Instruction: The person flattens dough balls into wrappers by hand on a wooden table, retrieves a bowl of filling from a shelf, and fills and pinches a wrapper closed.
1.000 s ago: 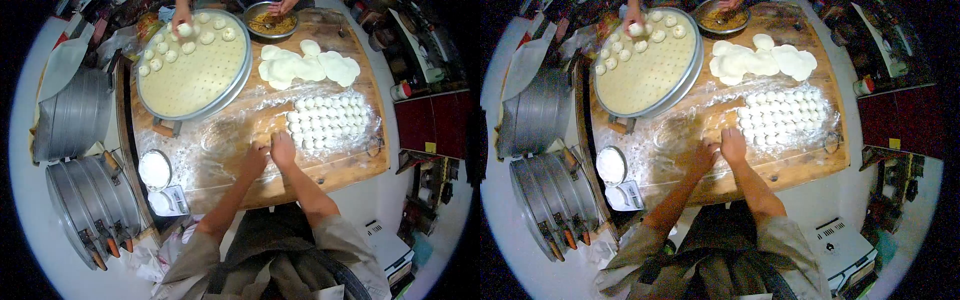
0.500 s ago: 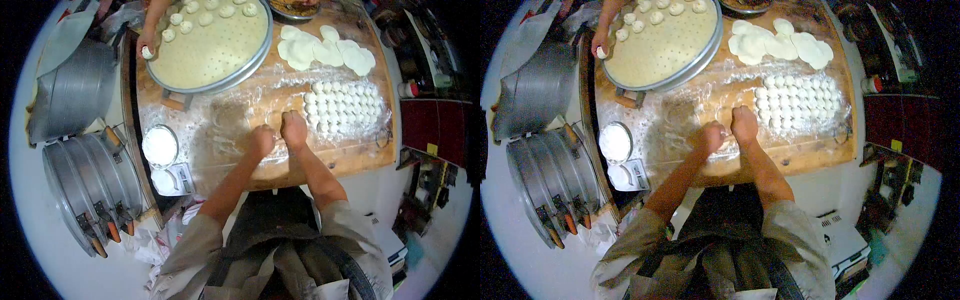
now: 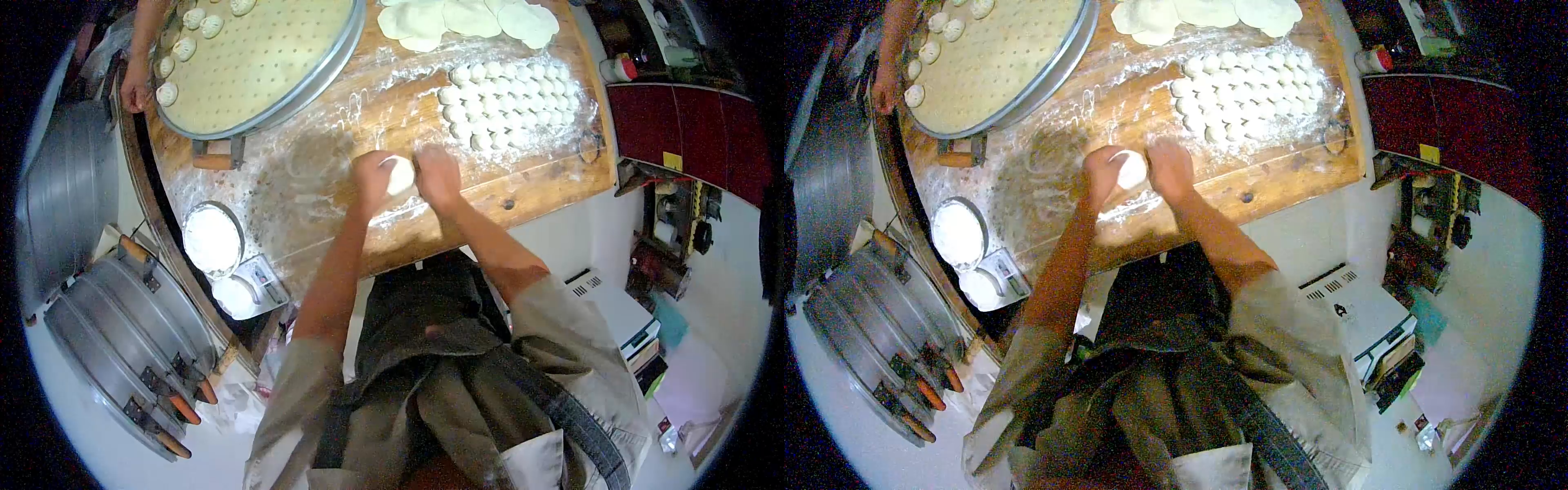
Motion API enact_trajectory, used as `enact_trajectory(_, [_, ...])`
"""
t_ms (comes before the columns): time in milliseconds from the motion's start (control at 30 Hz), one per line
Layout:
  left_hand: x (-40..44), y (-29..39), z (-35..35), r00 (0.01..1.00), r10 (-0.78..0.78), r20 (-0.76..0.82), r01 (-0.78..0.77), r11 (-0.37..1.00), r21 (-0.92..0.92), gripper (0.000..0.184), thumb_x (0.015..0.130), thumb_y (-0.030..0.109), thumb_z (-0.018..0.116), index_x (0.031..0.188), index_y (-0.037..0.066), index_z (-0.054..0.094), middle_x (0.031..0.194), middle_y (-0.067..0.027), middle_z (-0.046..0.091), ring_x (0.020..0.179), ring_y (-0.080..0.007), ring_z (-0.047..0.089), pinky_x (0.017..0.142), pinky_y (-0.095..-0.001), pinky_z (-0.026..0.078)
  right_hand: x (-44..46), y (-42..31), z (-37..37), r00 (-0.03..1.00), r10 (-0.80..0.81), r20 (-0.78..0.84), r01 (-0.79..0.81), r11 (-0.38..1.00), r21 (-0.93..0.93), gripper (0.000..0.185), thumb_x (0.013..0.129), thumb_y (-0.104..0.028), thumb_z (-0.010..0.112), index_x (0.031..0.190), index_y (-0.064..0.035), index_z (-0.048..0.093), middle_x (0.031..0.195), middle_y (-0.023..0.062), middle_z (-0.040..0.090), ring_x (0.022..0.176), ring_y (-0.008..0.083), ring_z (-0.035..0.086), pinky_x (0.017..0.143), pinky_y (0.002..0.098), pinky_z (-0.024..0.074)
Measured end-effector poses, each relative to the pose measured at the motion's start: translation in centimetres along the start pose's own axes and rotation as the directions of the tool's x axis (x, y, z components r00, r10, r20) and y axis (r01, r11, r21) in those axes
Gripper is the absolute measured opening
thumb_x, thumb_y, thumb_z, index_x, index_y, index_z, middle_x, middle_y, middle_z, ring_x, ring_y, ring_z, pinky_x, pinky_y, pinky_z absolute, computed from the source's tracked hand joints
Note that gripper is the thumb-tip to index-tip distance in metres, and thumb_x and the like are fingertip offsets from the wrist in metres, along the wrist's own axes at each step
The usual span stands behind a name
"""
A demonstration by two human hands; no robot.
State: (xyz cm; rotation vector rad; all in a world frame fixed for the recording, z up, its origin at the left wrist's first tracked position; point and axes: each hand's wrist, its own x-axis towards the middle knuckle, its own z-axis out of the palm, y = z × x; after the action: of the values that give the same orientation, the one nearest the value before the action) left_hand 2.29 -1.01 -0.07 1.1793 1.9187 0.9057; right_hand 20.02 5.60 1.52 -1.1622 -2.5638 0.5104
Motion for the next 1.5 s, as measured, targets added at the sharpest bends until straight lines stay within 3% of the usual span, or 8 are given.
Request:
enact_trajectory(533, [-3.7,-4.6,-1.3,0.948,-0.313,-0.053,0.287,0.917,-0.277,0.029,0.085,0.021,0.072,0.11,0.007,0.074,0.108,-0.0188,0.073,0.101,-0.0381,0.069,0.088,-0.0427,0.053,-0.6,-0.3,0.2,0.999,0.028,0.031,-0.026,0.998,-0.053,0.007,0.085,-0.012,0.06,0.087,-0.008,0.064,0.09,0.0161,0.063,0.088,0.037,0.061,0.075,0.0515,0.0462])
enact_trajectory(800, [-1.7,-3.4,-3.0,0.992,0.095,-0.083,-0.078,0.979,0.187,0.019,0.088,0.017,0.071,0.103,0.005,0.072,0.1,-0.0174,0.073,0.091,-0.0347,0.071,0.084,-0.0432,0.054,3.6,-0.8,1.2,0.995,0.078,0.069,-0.072,0.994,-0.079,0.008,0.085,-0.012,0.059,0.087,-0.009,0.066,0.09,0.016,0.064,0.087,0.0384,0.062,0.074,0.0515,0.0489])
enact_trajectory(900, [-4.1,-4.9,-3.1,0.889,-0.417,-0.189,0.406,0.909,-0.093,0.022,0.087,0.017,0.072,0.103,0.002,0.071,0.1,-0.0164,0.073,0.09,-0.0339,0.071,0.085,-0.0416,0.054,-1.6,-0.2,0.1,0.985,0.003,0.173,0.011,0.997,-0.081,0.008,0.086,-0.012,0.059,0.085,-0.0077,0.066,0.089,0.0179,0.065,0.085,0.0394,0.063,0.071,0.0519,0.0494])
enact_trajectory(1100, [-3.9,-0.8,-3.9,0.983,0.009,-0.184,0.006,0.997,0.081,0.03,0.085,0.016,0.073,0.112,0.002,0.071,0.103,-0.0166,0.074,0.089,-0.0303,0.072,0.08,-0.0417,0.054,5.4,-0.9,2.0,0.995,0.09,-0.041,-0.09,0.996,0.003,0.006,0.084,-0.009,0.06,0.086,-0.0074,0.065,0.083,0.0166,0.06,0.08,0.0376,0.062,0.067,0.0488,0.0487])
enact_trajectory(1200, [1.4,-0.5,-3.5,0.974,0.004,0.225,-0.091,0.922,0.375,0.033,0.084,0.015,0.074,0.114,0.003,0.071,0.109,-0.0185,0.073,0.095,-0.0287,0.072,0.079,-0.0423,0.055,-1.3,0.0,2.1,0.995,-0.028,-0.096,0.024,0.999,-0.048,0.005,0.082,-0.008,0.062,0.081,-0.0106,0.065,0.083,0.0145,0.06,0.087,0.0331,0.062,0.075,0.0479,0.0485])
enact_trajectory(1300, [5.5,8.5,-3.0,0.898,-0.201,0.391,0.282,0.946,-0.161,0.018,0.086,0.011,0.073,0.099,-0.001,0.071,0.1,-0.0091,0.071,0.085,-0.0206,0.07,0.075,-0.0338,0.055,-3.4,0.1,-0.9,0.989,0.052,0.139,-0.055,0.998,0.016,0.006,0.084,-0.01,0.062,0.089,-0.0094,0.066,0.087,0.0118,0.061,0.088,0.0313,0.061,0.078,0.0471,0.0479])
enact_trajectory(1467, [8.4,9.9,5.7,0.95,0.051,0.309,0.157,0.775,-0.612,0.045,0.09,0.018,0.07,0.13,0.003,0.057,0.108,-0.0154,0.062,0.099,-0.026,0.067,0.078,-0.0407,0.057,-4.7,1.5,4.4,0.963,0.166,0.214,-0.173,0.985,0.011,0.021,0.087,-0.014,0.061,0.105,-0.0046,0.067,0.101,0.0128,0.067,0.098,0.0343,0.063,0.084,0.0506,0.0474])
enact_trajectory(1500, [7.8,10.7,6.7,0.955,0.02,0.297,0.015,0.994,-0.113,0.051,0.09,0.024,0.068,0.136,0.009,0.052,0.115,-0.0204,0.06,0.105,-0.0331,0.065,0.083,-0.0461,0.056,-4.8,1.5,3.9,0.967,0.158,0.202,-0.165,0.986,0.02,0.023,0.088,-0.015,0.061,0.108,-0.0046,0.066,0.104,0.0135,0.065,0.1,0.0351,0.062,0.086,0.0512,0.0467])
